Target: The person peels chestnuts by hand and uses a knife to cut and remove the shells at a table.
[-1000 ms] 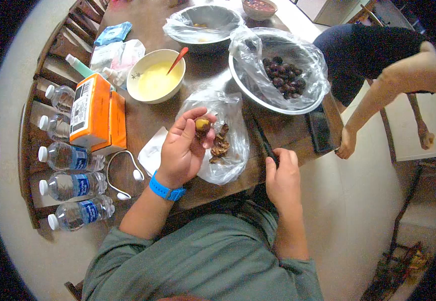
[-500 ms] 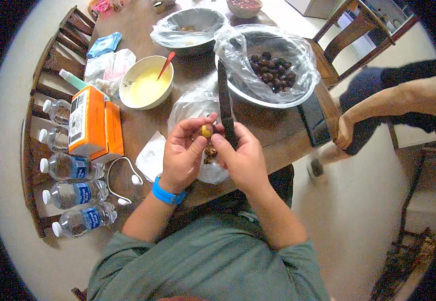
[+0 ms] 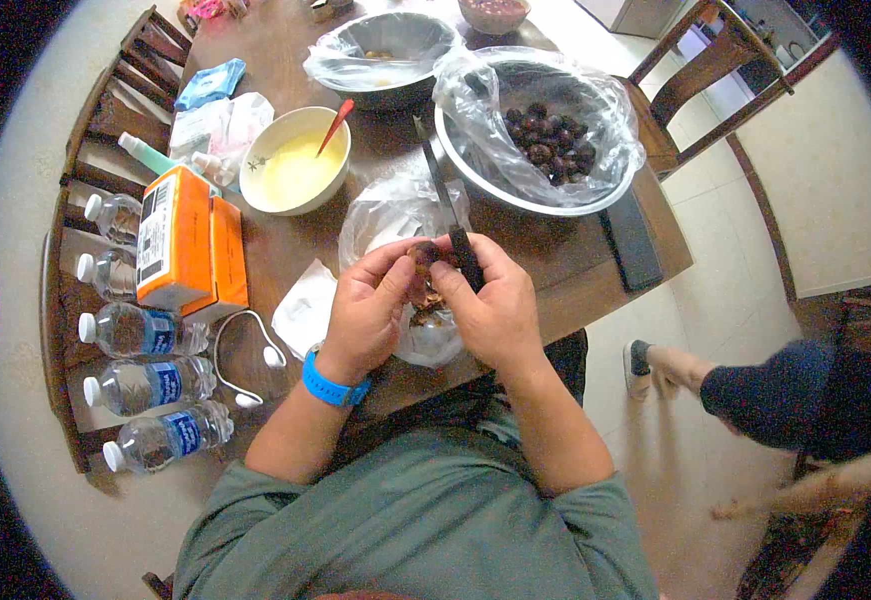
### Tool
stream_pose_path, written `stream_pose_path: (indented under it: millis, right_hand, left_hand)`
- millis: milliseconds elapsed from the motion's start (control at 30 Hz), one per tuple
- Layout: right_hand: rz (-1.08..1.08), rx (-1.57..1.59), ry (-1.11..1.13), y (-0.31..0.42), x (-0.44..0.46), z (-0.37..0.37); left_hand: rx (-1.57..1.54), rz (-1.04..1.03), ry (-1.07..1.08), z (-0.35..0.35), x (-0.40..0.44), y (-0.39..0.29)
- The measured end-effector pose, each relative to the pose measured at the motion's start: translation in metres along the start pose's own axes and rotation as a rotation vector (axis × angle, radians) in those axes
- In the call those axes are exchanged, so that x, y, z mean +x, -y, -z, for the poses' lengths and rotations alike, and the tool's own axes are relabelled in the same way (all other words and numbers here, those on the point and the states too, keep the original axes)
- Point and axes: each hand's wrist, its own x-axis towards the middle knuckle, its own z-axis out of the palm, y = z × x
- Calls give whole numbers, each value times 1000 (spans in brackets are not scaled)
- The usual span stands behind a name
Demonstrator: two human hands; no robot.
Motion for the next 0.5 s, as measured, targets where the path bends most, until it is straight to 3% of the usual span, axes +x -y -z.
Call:
stream_pose_path:
  millis: [267, 400, 500]
  right_hand:
    - [184, -547, -90, -3, -29, 22]
    - [114, -543, -90, 2, -54, 27]
    - [215, -628, -59, -1, -64, 33]
  left_hand:
    - [-385, -8, -162, -3, 4, -3]
    - [-474, -44, -140, -1, 4, -3]
    - [-513, -57, -141, -5, 4, -4]
